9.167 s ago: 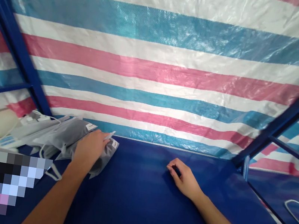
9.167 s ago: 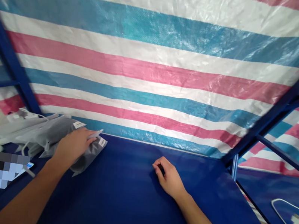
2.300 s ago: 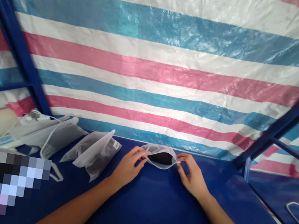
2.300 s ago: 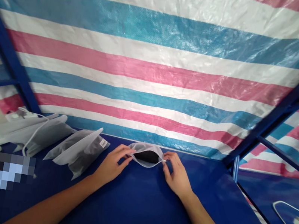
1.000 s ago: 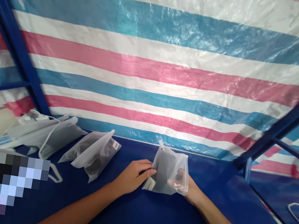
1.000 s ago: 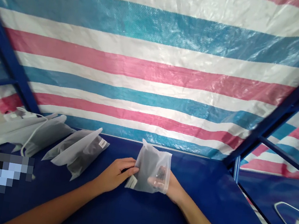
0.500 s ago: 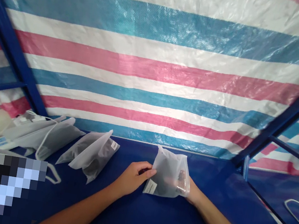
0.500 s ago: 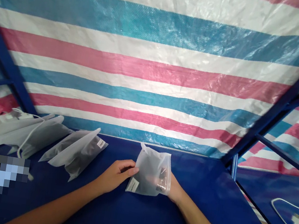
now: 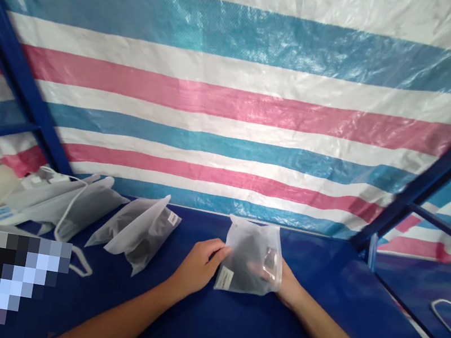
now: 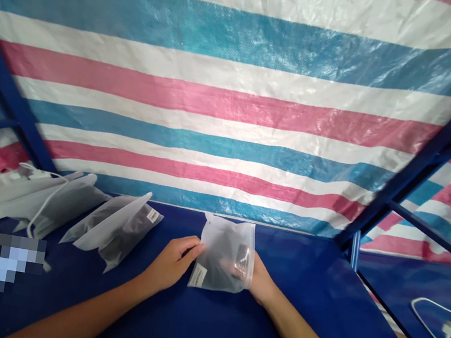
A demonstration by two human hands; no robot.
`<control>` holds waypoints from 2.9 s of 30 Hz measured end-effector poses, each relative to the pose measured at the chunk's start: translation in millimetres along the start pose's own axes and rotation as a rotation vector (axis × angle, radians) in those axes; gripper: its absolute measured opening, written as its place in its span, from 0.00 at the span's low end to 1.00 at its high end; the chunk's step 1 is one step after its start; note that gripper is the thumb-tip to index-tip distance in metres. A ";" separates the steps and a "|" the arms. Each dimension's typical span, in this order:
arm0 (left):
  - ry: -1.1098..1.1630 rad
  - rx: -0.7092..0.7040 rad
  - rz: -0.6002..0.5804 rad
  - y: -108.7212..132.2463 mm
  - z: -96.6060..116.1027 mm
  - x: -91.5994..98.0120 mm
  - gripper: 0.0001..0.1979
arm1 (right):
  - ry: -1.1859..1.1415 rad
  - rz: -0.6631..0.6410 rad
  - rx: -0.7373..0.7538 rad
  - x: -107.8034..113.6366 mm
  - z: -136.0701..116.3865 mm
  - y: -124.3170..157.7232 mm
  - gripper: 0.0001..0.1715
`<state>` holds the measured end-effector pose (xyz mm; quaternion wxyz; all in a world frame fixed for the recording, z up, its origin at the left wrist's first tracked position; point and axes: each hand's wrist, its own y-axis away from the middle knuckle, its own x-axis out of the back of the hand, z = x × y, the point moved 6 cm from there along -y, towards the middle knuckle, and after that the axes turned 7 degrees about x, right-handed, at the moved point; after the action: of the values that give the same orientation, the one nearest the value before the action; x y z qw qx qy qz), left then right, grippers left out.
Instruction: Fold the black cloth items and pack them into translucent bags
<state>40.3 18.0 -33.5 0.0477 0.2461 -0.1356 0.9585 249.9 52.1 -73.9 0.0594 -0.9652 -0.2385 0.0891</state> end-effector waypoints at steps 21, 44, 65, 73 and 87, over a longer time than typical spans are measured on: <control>-0.011 0.231 0.176 -15.5 -43.4 35.7 0.19 | -0.392 0.676 0.107 73.7 3.7 -12.1 0.24; -0.727 -0.098 -0.324 14.2 -19.9 -6.3 0.38 | 0.331 0.130 0.005 34.5 -1.3 -6.6 0.41; -0.601 -0.248 -0.330 21.1 0.7 -26.3 0.31 | 0.300 -0.003 0.102 12.8 -7.3 1.6 0.31; -0.571 -0.250 -0.411 19.9 5.3 -16.4 0.45 | 0.387 0.002 0.157 17.4 -1.3 3.0 0.25; -0.562 -0.193 -0.347 18.7 2.5 -23.4 0.52 | 0.016 0.321 -0.033 40.3 16.6 5.1 0.38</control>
<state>59.0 -1.3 -47.1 0.1936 0.5142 -0.1896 0.8137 283.9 67.8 -96.8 0.0306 -0.9924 -0.0824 0.0860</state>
